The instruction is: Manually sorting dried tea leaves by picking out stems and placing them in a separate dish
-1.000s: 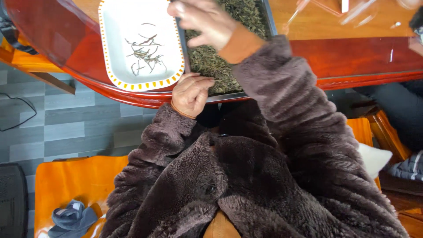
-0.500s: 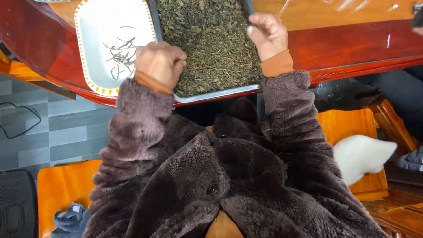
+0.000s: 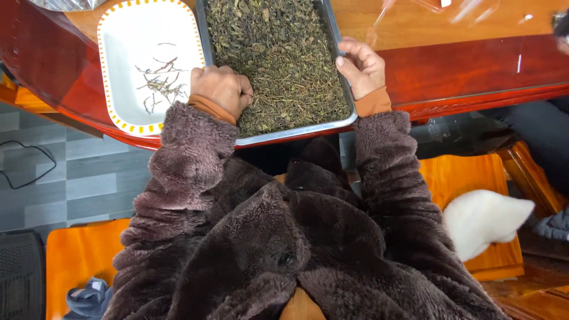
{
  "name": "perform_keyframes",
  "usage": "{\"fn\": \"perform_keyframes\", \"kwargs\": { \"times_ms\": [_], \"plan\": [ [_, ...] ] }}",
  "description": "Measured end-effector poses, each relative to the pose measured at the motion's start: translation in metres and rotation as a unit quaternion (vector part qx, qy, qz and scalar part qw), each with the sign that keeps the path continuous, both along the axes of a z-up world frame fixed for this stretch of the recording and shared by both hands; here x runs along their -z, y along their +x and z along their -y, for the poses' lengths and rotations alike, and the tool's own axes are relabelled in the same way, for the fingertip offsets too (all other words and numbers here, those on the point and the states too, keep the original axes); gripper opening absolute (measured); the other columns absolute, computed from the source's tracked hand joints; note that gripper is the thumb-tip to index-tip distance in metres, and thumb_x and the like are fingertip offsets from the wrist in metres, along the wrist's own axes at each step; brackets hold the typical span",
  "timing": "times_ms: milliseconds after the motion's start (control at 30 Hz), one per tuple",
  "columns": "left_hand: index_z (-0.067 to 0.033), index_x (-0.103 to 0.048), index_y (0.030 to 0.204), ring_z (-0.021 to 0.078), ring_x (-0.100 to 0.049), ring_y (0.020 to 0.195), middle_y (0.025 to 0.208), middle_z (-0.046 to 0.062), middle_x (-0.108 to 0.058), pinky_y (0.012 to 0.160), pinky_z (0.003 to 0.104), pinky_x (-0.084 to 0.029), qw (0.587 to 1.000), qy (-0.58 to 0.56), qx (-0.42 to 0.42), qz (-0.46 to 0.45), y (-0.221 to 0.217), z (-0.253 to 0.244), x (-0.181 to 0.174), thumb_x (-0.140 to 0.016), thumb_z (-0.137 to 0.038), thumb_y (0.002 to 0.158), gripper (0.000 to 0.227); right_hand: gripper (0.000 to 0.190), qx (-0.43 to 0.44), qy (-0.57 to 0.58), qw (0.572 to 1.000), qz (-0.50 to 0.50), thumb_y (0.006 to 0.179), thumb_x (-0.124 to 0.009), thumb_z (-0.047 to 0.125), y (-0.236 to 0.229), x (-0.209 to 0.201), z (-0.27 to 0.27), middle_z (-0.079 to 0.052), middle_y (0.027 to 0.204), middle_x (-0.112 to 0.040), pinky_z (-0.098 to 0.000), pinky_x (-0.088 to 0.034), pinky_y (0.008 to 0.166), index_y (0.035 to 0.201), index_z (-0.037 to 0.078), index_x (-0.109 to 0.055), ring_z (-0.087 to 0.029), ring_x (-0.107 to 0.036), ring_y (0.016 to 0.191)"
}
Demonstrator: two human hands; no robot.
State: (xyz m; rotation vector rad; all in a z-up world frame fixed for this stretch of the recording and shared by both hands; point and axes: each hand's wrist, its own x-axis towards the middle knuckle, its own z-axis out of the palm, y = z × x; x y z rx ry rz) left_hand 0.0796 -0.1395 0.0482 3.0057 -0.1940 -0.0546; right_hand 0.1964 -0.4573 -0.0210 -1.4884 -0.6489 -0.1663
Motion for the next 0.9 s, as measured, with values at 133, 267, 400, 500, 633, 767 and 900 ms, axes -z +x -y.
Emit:
{"fn": "perform_keyframes", "kwargs": {
  "times_ms": [133,267,400,500,633,767,900],
  "plan": [
    [-0.0269,-0.079,0.089,0.0222,-0.066,0.091,0.091,-0.002,-0.075,0.087,0.047,-0.053,0.995,-0.088,0.013,0.048,-0.007,-0.006,-0.01,-0.079,-0.032,0.095,0.008,0.023,0.009,0.025,1.0,0.003,0.097,-0.075,0.005,-0.003,0.001,-0.001,-0.017,0.132,-0.064,-0.0367,-0.054,0.108,0.119,0.006,-0.069,-0.025,-0.062,0.126],
    [-0.0145,-0.082,0.095,0.0159,-0.073,0.076,0.091,0.006,-0.078,0.076,0.031,-0.066,0.957,-0.279,-0.002,0.076,-0.017,-0.012,-0.03,-0.079,-0.019,0.098,0.006,0.02,0.028,0.016,0.999,0.006,0.097,-0.076,0.006,0.0,0.005,0.001,-0.018,0.129,-0.066,-0.0368,-0.054,0.107,0.116,0.006,-0.07,-0.026,-0.063,0.124],
    [-0.019,-0.082,0.097,0.0032,-0.071,0.078,0.09,-0.005,-0.079,0.068,0.02,-0.055,0.914,-0.383,0.03,0.13,-0.01,-0.033,0.002,-0.082,-0.017,0.097,0.003,0.019,0.037,0.001,0.999,0.0,0.098,-0.074,0.005,-0.002,0.004,0.001,-0.019,0.131,-0.065,-0.0343,-0.056,0.103,0.117,0.005,-0.07,-0.025,-0.064,0.123],
    [-0.0069,-0.077,0.108,0.0105,-0.074,0.086,0.101,0.007,-0.079,0.078,0.023,-0.064,0.857,-0.5,0.048,0.11,-0.008,-0.033,0.01,-0.079,-0.006,0.097,0.011,0.019,0.044,0.001,0.999,0.004,0.097,-0.074,0.004,-0.004,0.002,0.0,-0.019,0.129,-0.066,-0.0361,-0.054,0.107,0.116,0.005,-0.07,-0.026,-0.063,0.125],
    [-0.0057,-0.072,0.116,0.0099,-0.066,0.08,0.099,0.006,-0.075,0.071,0.022,-0.058,0.811,-0.578,0.056,0.067,-0.012,-0.03,0.003,-0.072,0.0,0.101,0.017,0.017,0.04,0.003,0.999,0.001,0.098,-0.073,0.004,-0.003,0.005,0.002,-0.019,0.13,-0.065,-0.0353,-0.054,0.105,0.115,0.005,-0.07,-0.025,-0.062,0.125],
    [-0.0096,-0.071,0.112,0.0089,-0.069,0.067,0.091,0.004,-0.074,0.053,0.018,-0.055,0.642,-0.764,0.005,-0.064,-0.013,-0.034,-0.009,-0.065,-0.004,0.104,0.011,0.017,0.035,0.013,0.999,-0.013,0.099,-0.073,0.006,-0.007,0.0,0.001,-0.018,0.13,-0.065,-0.0345,-0.055,0.103,0.115,0.005,-0.07,-0.025,-0.063,0.123],
    [-0.0022,-0.068,0.119,0.0156,-0.075,0.073,0.096,0.014,-0.075,0.054,0.021,-0.061,0.556,-0.827,-0.007,-0.08,-0.012,-0.038,-0.011,-0.056,0.008,0.103,0.022,0.016,0.043,0.0,0.999,-0.016,0.099,-0.071,0.004,-0.01,-0.005,0.0,-0.019,0.13,-0.065,-0.0355,-0.055,0.103,0.116,0.005,-0.07,-0.025,-0.062,0.125]
  ]
}}
